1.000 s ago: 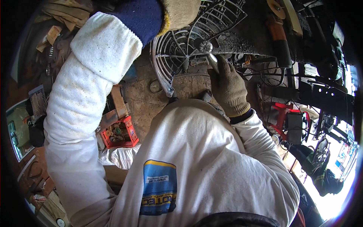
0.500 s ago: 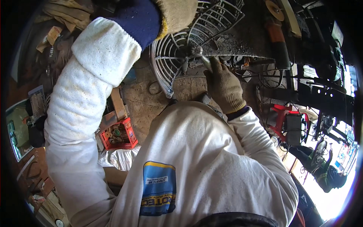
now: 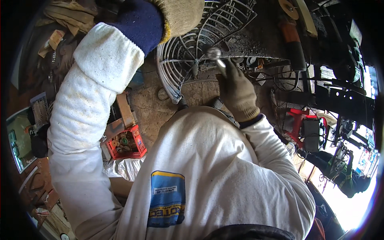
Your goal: The person welds together the wires of a spherical metal cage using an arc welder, then strikes the cage with a hammer to test the welds or remove slag.
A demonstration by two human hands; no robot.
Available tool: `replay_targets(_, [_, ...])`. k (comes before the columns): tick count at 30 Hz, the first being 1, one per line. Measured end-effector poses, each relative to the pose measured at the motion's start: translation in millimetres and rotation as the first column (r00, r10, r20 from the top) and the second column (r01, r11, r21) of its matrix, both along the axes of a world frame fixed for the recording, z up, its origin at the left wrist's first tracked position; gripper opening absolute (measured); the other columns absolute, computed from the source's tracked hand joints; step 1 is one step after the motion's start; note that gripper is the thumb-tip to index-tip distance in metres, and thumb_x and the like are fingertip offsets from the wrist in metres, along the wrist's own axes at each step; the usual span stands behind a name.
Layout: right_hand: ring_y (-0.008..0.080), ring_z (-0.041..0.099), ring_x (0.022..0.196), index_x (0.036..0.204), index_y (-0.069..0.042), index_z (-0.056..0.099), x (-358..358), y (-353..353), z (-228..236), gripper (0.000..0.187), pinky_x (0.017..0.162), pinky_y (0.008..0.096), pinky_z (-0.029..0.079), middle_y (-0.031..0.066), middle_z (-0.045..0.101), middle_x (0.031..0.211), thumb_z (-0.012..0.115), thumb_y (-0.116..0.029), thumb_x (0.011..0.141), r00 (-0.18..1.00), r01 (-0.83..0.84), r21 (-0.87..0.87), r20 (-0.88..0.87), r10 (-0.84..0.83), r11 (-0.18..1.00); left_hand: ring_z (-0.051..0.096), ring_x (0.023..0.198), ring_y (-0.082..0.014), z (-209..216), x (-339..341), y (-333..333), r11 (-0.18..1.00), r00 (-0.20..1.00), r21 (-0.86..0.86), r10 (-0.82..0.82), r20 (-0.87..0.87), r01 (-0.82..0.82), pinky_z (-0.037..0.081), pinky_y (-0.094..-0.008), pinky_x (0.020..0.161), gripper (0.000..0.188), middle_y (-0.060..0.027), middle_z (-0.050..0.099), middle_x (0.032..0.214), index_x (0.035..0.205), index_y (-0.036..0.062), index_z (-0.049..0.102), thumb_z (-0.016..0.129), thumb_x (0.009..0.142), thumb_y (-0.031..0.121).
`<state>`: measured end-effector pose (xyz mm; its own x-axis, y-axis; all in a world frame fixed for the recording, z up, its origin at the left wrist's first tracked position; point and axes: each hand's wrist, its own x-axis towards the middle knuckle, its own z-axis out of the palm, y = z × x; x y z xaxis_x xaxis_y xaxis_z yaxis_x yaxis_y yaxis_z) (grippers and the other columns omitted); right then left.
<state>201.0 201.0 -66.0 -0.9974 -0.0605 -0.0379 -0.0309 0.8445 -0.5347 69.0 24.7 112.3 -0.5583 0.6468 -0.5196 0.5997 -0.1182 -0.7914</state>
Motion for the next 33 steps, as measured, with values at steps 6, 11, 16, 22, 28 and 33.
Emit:
replay_targets(6, [0.0429,0.066,0.090,0.133,-0.008,0.046,4.5,-1.2,8.0,0.046,0.074,0.0506,0.054,0.0243,0.065,0.107,0.057,-0.031,0.095,1.000,0.019,-0.063,0.011,-0.018,0.998,0.055,0.075,-0.0187,-0.1,13.0,-6.0,0.995,0.997,0.064,0.072,-0.031,-0.070,0.048,-0.0322,0.064,0.018,-0.0054,0.060,0.082,0.088,0.0099,0.073,0.060,0.092,0.021])
replay_targets(11, [0.0415,0.066,0.092,0.133,-0.008,0.050,14.9,40.7,-19.9,0.046,0.074,0.0479,0.054,0.0239,0.065,0.106,0.061,-0.028,0.093,0.962,0.209,-0.140,-0.151,-0.229,0.968,0.060,0.117,-0.0310,-68.3,-41.9,-88.4,0.689,0.974,0.725,-0.160,0.160,-0.005,0.050,-0.0393,0.100,0.024,-0.0203,0.058,0.131,0.107,0.0012,0.067,0.063,0.085,0.009])
replay_targets(16, [0.0397,0.067,0.087,0.133,-0.008,0.053,-4.9,70.6,-17.2,0.044,0.072,0.0469,0.055,0.0217,0.066,0.103,0.060,-0.025,0.092,0.947,0.099,-0.035,-0.303,-0.105,0.994,0.062,0.071,-0.0105,-48.4,-0.9,-126.9,-0.354,0.453,0.367,-0.201,0.869,-0.861,0.052,-0.0265,0.061,0.028,-0.0064,0.067,0.095,0.120,0.0030,0.061,0.053,0.096,0.016])
replay_targets(22, [0.0334,0.065,0.101,0.125,-0.023,0.061,-61.8,82.0,7.9,0.038,0.080,0.0452,0.055,0.0139,0.064,0.111,0.063,-0.023,0.088,0.972,-0.046,0.314,-0.206,0.115,0.948,0.061,0.097,-0.0157,-41.7,18.8,-169.7,-0.554,0.464,0.232,-0.325,0.824,-0.800,0.052,-0.0302,0.081,0.031,-0.0052,0.065,0.112,0.121,0.0009,0.062,0.060,0.095,0.018])
replay_targets(28, [0.0334,0.065,0.097,0.123,-0.010,0.063,-52.2,50.0,37.1,0.038,0.081,0.0422,0.053,0.0176,0.065,0.103,0.065,-0.033,0.093,0.938,0.099,0.131,-0.344,-0.049,0.986,0.064,0.104,-0.0290,-26.3,39.2,-196.4,0.359,0.999,0.932,0.038,0.036,-0.047,0.053,-0.0374,0.088,0.030,-0.0124,0.066,0.114,0.121,0.0085,0.065,0.062,0.092,0.012])
replay_targets(33, [0.0201,0.065,0.098,0.134,0.000,0.052,13.3,-7.1,70.3,0.065,0.085,0.0313,0.053,0.0138,0.065,0.116,0.050,-0.054,0.098,0.769,0.179,-0.984,0.124,0.627,-0.025,0.064,0.109,-0.0313,-23.6,66.9,-176.6,-0.262,0.892,0.856,-0.206,0.403,-0.446,0.055,-0.0408,0.088,0.030,-0.0154,0.064,0.122,0.122,0.0094,0.061,0.060,0.092,0.012])
